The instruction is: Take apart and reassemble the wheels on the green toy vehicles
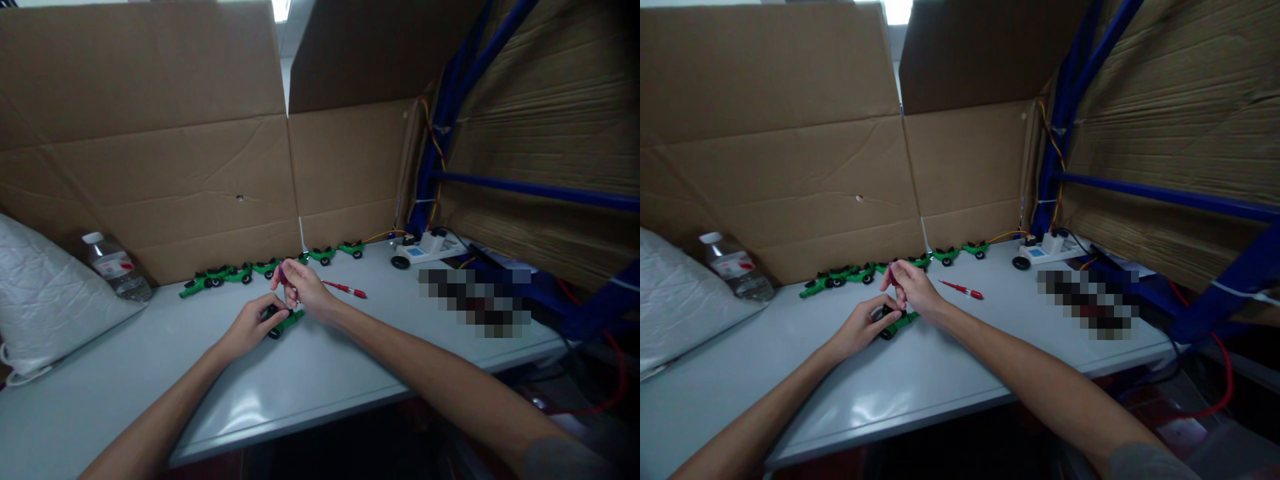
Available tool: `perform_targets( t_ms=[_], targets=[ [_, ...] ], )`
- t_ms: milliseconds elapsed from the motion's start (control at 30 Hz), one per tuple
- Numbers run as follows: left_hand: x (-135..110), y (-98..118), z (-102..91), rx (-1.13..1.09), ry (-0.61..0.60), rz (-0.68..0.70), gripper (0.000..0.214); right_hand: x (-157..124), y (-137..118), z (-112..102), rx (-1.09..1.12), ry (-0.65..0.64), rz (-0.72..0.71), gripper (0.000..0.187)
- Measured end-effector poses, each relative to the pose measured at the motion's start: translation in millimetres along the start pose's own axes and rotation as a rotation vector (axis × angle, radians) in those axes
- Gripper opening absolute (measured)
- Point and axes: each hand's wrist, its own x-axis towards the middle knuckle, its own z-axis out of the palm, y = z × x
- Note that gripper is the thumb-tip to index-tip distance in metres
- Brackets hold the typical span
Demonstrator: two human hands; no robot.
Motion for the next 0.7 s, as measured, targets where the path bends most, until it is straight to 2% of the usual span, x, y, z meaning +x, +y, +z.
perform_targets(
  t_ms=[167,400,700],
  targets=[
    [0.5,1.5,-0.2,-0.014,-0.004,0.011,0.030,-1.4,-3.6,4.0,-0.012,0.040,0.032,0.054],
    [0.4,0.8,-0.1,-0.018,0.000,-0.003,0.029,-3.1,-4.2,5.4,-0.044,-0.027,0.007,0.052],
    [1.1,4.2,-2.8,-0.007,-0.012,0.015,0.030,-0.3,-1.0,2.9,-0.032,-0.030,0.027,0.056]
  ],
)
